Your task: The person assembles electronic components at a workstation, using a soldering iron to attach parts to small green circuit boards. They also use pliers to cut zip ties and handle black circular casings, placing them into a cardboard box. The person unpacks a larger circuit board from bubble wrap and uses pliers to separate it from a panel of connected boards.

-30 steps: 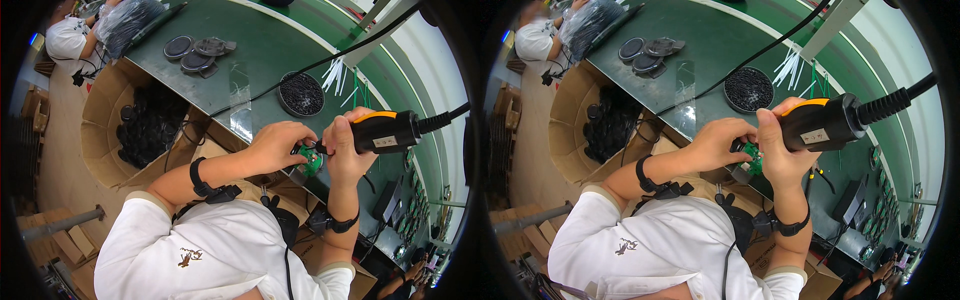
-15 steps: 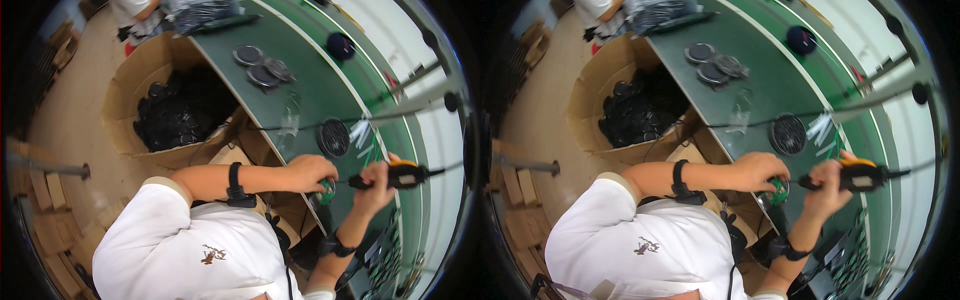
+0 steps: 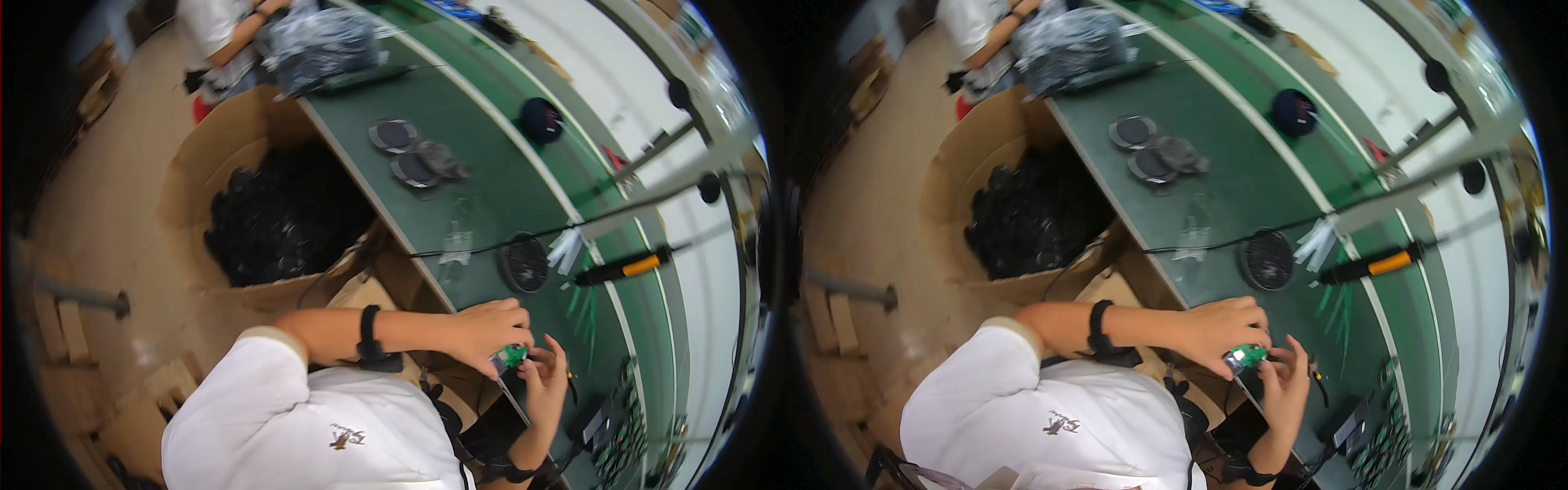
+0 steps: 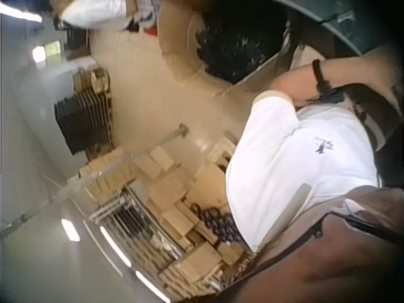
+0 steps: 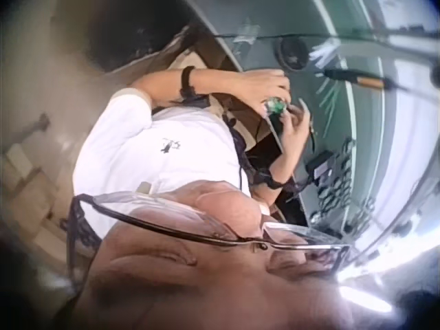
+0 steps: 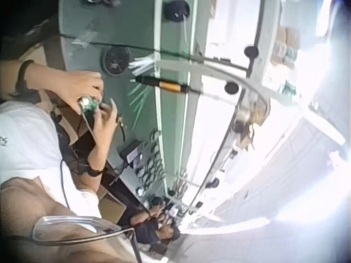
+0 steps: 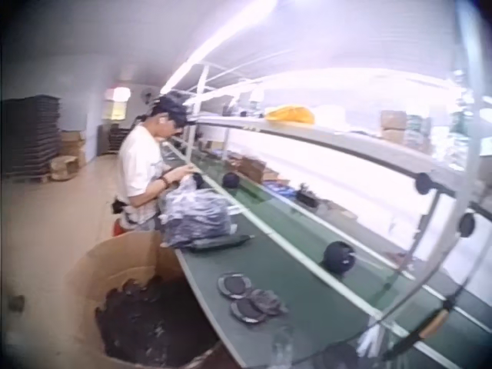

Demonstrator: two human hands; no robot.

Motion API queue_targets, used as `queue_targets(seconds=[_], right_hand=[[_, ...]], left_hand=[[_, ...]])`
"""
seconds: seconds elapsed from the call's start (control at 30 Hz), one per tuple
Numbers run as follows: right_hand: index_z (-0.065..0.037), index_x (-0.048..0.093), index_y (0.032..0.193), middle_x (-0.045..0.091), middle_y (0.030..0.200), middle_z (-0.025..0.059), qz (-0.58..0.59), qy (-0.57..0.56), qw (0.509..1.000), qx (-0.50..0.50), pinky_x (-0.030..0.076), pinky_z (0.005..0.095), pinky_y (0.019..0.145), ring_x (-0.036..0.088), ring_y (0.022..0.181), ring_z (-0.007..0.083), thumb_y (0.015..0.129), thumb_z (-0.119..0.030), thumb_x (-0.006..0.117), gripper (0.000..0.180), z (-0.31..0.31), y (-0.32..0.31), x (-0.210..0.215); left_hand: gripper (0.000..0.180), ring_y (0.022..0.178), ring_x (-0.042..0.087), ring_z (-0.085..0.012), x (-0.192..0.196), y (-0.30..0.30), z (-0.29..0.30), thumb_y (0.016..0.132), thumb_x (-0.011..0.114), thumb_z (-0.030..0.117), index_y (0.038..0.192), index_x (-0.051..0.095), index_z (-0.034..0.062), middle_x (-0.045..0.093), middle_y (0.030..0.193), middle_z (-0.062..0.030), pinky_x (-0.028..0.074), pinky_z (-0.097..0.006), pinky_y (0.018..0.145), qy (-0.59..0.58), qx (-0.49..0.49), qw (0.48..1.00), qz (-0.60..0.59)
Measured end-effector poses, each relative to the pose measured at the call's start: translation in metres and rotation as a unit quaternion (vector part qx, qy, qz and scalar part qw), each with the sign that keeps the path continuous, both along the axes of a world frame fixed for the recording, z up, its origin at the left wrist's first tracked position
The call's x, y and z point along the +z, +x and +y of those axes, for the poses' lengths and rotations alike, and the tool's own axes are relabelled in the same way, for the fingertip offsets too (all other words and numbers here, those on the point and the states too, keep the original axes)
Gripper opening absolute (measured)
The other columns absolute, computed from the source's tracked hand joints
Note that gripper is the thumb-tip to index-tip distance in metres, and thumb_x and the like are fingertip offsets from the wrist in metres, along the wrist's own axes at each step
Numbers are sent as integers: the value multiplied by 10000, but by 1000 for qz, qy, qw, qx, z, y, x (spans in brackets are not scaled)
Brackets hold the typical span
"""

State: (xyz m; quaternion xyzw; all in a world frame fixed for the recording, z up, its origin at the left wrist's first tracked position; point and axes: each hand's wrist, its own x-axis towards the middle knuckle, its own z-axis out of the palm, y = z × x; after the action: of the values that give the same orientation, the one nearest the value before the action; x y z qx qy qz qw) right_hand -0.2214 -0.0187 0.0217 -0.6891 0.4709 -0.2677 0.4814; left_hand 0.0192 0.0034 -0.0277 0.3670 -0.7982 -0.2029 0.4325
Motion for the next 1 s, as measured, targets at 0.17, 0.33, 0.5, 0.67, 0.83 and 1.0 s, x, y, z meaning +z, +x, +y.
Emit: queue_targets(seconds=[0.17, 0.33, 0.5, 0.67, 0.83, 1.0], right_hand=[[5, 518, 1360, 591, 1231, 156, -207, 87, 969, -101, 622, 317, 782, 707, 894, 182, 934, 55, 661, 452, 21, -9, -20], [-38, 591, 1231, 653, 1057, 88, -212, 162, 961, -69, 553, 256, 643, 660, 769, 115, 958, -36, 720, 301, 23, -28, -14], [-33, 607, 1162, 689, 993, 75, -267, 158, 947, -83, 580, 272, 646, 675, 764, 127, 973, -38, 706, 213, 22, -47, 2], [-28, 622, 1134, 681, 951, 66, -202, 0, 965, -169, 598, 286, 613, 678, 700, 139, 986, -65, 691, 167, -16, -119, 30], [-34, 613, 1179, 684, 850, 52, -147, -148, 893, -399, 576, 284, 621, 677, 677, 144, 990, -111, 704, 223, -81, -292, 44], [22, 613, 1214, 705, 983, 137, -158, -131, 724, -659, 627, 307, 657, 748, 831, 255, 1002, -62, 662, 233, -89, -494, 2]], left_hand=[[565, 1056, 555, -329, 12, -13, 7, 655, 927, 232, 1159, 699, 118, 633, 1074, -73, 478, -442, 931, -48, -5, 996, 72], [518, 995, 592, -322, 24, -21, 13, 647, 936, 210, 1109, 733, 93, 650, 1037, -98, 499, -421, 873, -16, -53, 991, 119], [420, 973, 599, -297, 44, -23, 22, 689, 916, 182, 1059, 746, 82, 654, 1025, -89, 492, -407, 852, 7, -60, 990, 127], [152, 753, 630, -302, 91, 29, 55, 831, 826, 88, 838, 684, 32, 657, 839, -134, 492, -417, 696, 59, -443, 862, 240], [297, 794, 657, -299, 117, 42, 64, 1064, 539, 232, 1141, 719, 8, 680, 927, -116, 530, -395, 790, 170, -720, 666, 95], [296, 798, 653, -305, 121, 23, 53, 1055, 560, 253, 1125, 714, 9, 678, 956, -131, 529, -412, 774, 176, -715, 666, 119]])
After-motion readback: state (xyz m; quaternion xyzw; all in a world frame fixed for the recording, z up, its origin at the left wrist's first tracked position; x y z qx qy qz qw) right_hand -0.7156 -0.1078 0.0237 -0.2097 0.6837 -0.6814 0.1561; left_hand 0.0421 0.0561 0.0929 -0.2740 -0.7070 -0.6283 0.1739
